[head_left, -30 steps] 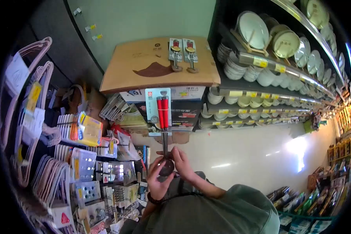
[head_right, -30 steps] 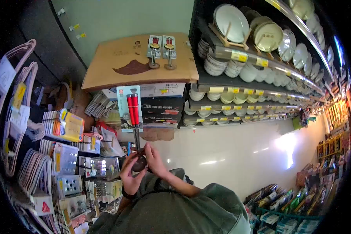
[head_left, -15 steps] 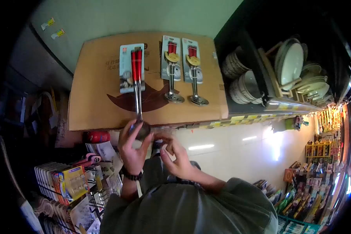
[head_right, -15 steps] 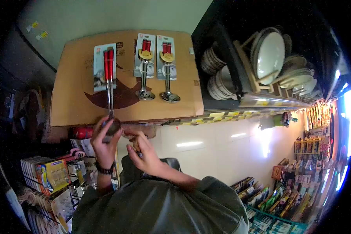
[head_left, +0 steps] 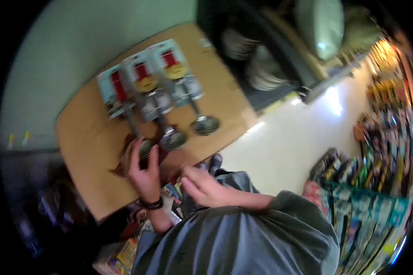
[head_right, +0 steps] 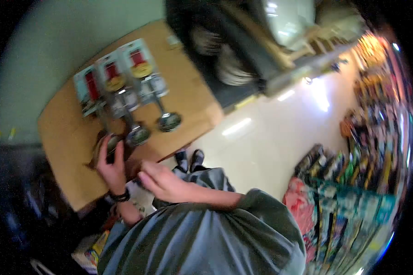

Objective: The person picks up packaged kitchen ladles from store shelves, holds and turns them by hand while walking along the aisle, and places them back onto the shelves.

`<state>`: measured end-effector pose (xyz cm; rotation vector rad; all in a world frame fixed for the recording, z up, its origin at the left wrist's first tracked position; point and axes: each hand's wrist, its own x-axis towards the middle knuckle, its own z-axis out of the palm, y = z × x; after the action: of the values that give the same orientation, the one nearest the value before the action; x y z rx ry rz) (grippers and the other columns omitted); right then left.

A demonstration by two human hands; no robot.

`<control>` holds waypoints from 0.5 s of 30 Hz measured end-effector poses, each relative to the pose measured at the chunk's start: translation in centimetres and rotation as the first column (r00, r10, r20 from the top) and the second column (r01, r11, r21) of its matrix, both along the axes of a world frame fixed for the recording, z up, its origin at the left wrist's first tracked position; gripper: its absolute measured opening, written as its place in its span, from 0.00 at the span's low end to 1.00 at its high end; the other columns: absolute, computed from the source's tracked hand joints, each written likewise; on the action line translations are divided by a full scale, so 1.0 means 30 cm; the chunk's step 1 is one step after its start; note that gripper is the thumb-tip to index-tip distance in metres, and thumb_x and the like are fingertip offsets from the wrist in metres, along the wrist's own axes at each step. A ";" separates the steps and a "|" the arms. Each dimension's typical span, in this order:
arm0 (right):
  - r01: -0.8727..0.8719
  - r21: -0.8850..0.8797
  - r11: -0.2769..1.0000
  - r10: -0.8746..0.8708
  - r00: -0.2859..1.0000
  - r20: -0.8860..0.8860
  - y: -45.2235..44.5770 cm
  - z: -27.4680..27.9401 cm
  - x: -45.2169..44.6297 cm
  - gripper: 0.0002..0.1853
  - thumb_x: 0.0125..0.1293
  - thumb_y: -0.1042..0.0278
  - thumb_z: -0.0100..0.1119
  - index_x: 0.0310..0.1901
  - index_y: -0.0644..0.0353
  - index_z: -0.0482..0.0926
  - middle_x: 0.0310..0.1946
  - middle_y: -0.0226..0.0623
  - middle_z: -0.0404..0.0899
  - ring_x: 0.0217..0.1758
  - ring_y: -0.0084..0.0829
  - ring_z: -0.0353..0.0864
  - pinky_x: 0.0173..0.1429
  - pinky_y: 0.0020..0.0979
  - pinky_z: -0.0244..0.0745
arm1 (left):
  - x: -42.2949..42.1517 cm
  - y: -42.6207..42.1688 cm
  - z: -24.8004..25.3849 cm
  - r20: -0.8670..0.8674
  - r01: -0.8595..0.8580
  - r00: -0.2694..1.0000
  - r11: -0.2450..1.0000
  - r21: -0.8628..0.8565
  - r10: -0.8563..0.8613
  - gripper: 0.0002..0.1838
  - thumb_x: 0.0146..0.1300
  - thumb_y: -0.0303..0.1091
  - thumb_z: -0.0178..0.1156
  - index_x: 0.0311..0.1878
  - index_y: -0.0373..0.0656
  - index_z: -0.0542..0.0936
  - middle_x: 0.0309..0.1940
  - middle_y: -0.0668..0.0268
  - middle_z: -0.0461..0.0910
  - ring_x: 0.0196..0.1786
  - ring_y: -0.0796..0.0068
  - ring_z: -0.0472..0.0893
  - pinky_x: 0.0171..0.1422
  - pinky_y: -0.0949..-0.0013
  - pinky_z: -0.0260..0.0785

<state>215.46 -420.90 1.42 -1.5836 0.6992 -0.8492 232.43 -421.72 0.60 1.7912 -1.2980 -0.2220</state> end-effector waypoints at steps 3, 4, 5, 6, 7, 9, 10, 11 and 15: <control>0.004 0.039 0.999 -0.004 1.000 0.010 0.034 -0.010 -0.044 0.13 0.73 0.65 0.47 0.35 0.67 0.64 0.26 0.56 0.66 0.32 0.58 0.69 0.36 0.47 0.64 | 0.018 0.026 -0.028 -0.070 0.058 0.996 0.996 0.061 -0.054 0.20 0.64 0.33 0.64 0.56 0.32 0.77 0.54 0.51 0.79 0.56 0.58 0.78 0.62 0.59 0.67; 0.031 -0.006 0.999 -0.031 0.999 0.031 0.051 -0.025 -0.057 0.14 0.73 0.64 0.47 0.35 0.67 0.64 0.25 0.56 0.66 0.32 0.59 0.69 0.35 0.47 0.64 | 0.025 0.037 -0.031 0.130 0.057 0.990 0.998 -0.009 -0.055 0.21 0.64 0.32 0.63 0.57 0.31 0.76 0.56 0.49 0.77 0.57 0.55 0.77 0.63 0.59 0.67; 0.064 -0.008 0.998 -0.063 0.995 0.078 0.069 0.001 -0.093 0.14 0.74 0.64 0.46 0.33 0.67 0.64 0.25 0.54 0.66 0.30 0.56 0.69 0.35 0.47 0.63 | 0.006 0.037 -0.013 0.183 0.070 0.981 0.997 -0.043 -0.061 0.19 0.65 0.32 0.63 0.57 0.33 0.77 0.55 0.49 0.77 0.57 0.53 0.76 0.64 0.56 0.65; 0.090 -0.016 0.996 -0.087 0.988 0.127 0.090 0.030 -0.130 0.15 0.74 0.64 0.45 0.32 0.66 0.65 0.24 0.51 0.66 0.29 0.53 0.69 0.34 0.46 0.62 | -0.009 0.050 0.013 0.404 0.065 0.915 0.990 -0.127 -0.008 0.18 0.66 0.32 0.62 0.56 0.34 0.78 0.54 0.49 0.78 0.57 0.52 0.75 0.64 0.52 0.63; 0.093 -0.004 0.996 -0.091 0.988 0.126 0.112 0.034 -0.173 0.15 0.74 0.64 0.45 0.32 0.67 0.64 0.23 0.51 0.66 0.29 0.54 0.69 0.34 0.46 0.62 | -0.040 0.060 0.033 0.439 0.090 0.898 0.967 -0.237 0.024 0.16 0.67 0.31 0.60 0.55 0.37 0.78 0.55 0.50 0.77 0.59 0.51 0.73 0.64 0.50 0.61; 0.163 -0.083 0.983 -0.145 0.971 0.190 0.186 0.005 -0.229 0.17 0.75 0.62 0.46 0.32 0.68 0.64 0.21 0.51 0.63 0.26 0.54 0.67 0.32 0.46 0.61 | -0.175 0.108 0.125 0.359 0.199 0.931 0.909 -0.367 -0.059 0.14 0.68 0.29 0.57 0.54 0.36 0.78 0.57 0.50 0.74 0.61 0.54 0.72 0.66 0.52 0.60; 0.191 -0.069 0.979 -0.176 0.968 0.178 0.228 0.011 -0.285 0.17 0.75 0.62 0.46 0.31 0.68 0.64 0.20 0.50 0.63 0.26 0.53 0.67 0.31 0.44 0.61 | -0.233 0.137 0.115 0.198 0.270 0.959 0.874 -0.404 -0.205 0.13 0.69 0.29 0.56 0.53 0.35 0.78 0.56 0.51 0.74 0.64 0.57 0.70 0.68 0.54 0.59; 0.265 -0.088 0.960 -0.249 0.954 0.165 0.283 0.008 -0.337 0.18 0.75 0.62 0.46 0.30 0.67 0.64 0.19 0.49 0.63 0.25 0.52 0.66 0.31 0.44 0.60 | -0.302 0.167 0.122 0.196 0.398 0.917 0.821 -0.409 -0.347 0.13 0.70 0.30 0.53 0.52 0.33 0.78 0.58 0.49 0.72 0.64 0.53 0.69 0.68 0.53 0.59; 0.549 -0.060 0.833 -0.537 0.830 0.150 0.563 -0.015 -0.551 0.17 0.74 0.62 0.47 0.30 0.67 0.65 0.17 0.46 0.63 0.21 0.38 0.64 0.28 0.38 0.60 | -0.692 0.338 0.160 0.225 0.838 0.530 0.463 -0.289 -0.818 0.14 0.67 0.32 0.51 0.50 0.32 0.77 0.60 0.47 0.69 0.64 0.47 0.67 0.69 0.50 0.58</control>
<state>198.93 -404.01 0.96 -1.4130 1.0543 -1.4130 211.68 -411.57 5.39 0.7024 -2.0371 -0.4310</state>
